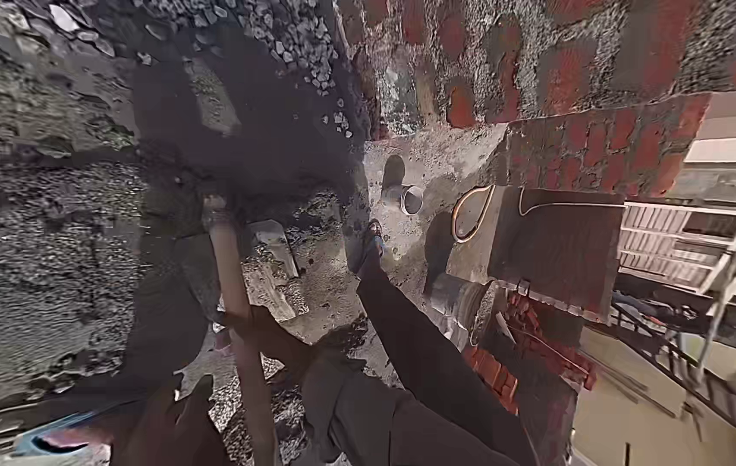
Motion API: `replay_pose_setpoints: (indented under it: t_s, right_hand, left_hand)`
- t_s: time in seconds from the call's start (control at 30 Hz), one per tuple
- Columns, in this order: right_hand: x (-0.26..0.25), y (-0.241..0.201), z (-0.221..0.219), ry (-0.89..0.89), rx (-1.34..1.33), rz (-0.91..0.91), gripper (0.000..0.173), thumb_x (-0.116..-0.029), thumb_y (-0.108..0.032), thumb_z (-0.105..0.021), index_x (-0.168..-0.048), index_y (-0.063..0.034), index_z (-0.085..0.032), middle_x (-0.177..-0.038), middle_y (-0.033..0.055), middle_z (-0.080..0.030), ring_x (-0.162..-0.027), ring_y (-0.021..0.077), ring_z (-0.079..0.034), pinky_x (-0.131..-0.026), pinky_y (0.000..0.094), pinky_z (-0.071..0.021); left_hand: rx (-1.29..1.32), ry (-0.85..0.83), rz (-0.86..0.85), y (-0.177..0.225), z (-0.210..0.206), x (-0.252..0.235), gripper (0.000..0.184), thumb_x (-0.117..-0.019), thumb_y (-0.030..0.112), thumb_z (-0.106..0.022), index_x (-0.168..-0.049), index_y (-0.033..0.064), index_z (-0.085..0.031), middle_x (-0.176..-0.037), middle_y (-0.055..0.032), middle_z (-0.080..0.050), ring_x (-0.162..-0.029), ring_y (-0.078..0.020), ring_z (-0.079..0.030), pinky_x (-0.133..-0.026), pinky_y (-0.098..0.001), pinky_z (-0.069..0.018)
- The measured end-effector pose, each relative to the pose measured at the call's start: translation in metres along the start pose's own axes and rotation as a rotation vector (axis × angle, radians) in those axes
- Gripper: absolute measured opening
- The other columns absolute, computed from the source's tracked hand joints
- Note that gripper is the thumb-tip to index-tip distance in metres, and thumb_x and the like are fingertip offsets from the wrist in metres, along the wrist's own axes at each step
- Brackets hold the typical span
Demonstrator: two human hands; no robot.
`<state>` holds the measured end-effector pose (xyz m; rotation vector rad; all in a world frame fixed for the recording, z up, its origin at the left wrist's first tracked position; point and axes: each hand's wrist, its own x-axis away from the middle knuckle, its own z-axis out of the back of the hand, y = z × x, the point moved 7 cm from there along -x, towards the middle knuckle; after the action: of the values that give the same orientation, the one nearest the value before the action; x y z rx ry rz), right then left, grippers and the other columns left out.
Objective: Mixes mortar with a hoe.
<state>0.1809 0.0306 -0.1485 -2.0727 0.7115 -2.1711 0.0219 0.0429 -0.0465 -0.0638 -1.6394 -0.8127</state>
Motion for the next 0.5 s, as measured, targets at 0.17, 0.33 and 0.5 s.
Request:
replay_pose_setpoints:
  t_s: [0.17,0.33,0.5]
  right_hand:
    - [-0.022,-0.025,-0.025,0.256,-0.013,-0.056,0.033,-0.1069,-0.035,-0.055,-0.114,-0.0023,-0.055,-0.066,0.0051,-0.056,-0.05,0.0167,-0.058,-0.048,0.0341,-0.0546]
    - [0.013,-0.076,-0.064,0.366,0.222,-0.051,0.025,-0.1037,-0.029,-0.061,-0.1,-0.0047,-0.056,-0.058,0.0017,-0.05,-0.043,0.0128,-0.051,-0.041,0.0294,-0.0493]
    - [0.071,-0.105,-0.19,-0.006,0.633,0.005,0.025,-0.1026,-0.025,-0.063,-0.103,-0.0021,-0.054,-0.058,0.0016,-0.052,-0.043,0.0125,-0.053,-0.042,0.0286,-0.052]
  left_hand:
    - [0.12,0.258,0.156,-0.018,0.072,0.006,0.055,-0.1034,0.041,-0.057,-0.148,0.0088,-0.05,-0.114,-0.015,-0.073,-0.1,-0.032,-0.071,-0.091,-0.0587,-0.0531]
    - [0.294,0.304,0.127,-0.026,0.119,0.015,0.056,-0.1023,0.043,-0.058,-0.147,0.0095,-0.054,-0.122,-0.0174,-0.071,-0.107,-0.0349,-0.071,-0.095,-0.0607,-0.0522]
    - [0.527,0.696,0.121,-0.051,0.166,0.034,0.051,-0.1009,0.031,-0.057,-0.144,0.0027,-0.053,-0.11,-0.0155,-0.074,-0.096,-0.0338,-0.071,-0.085,-0.0591,-0.0545]
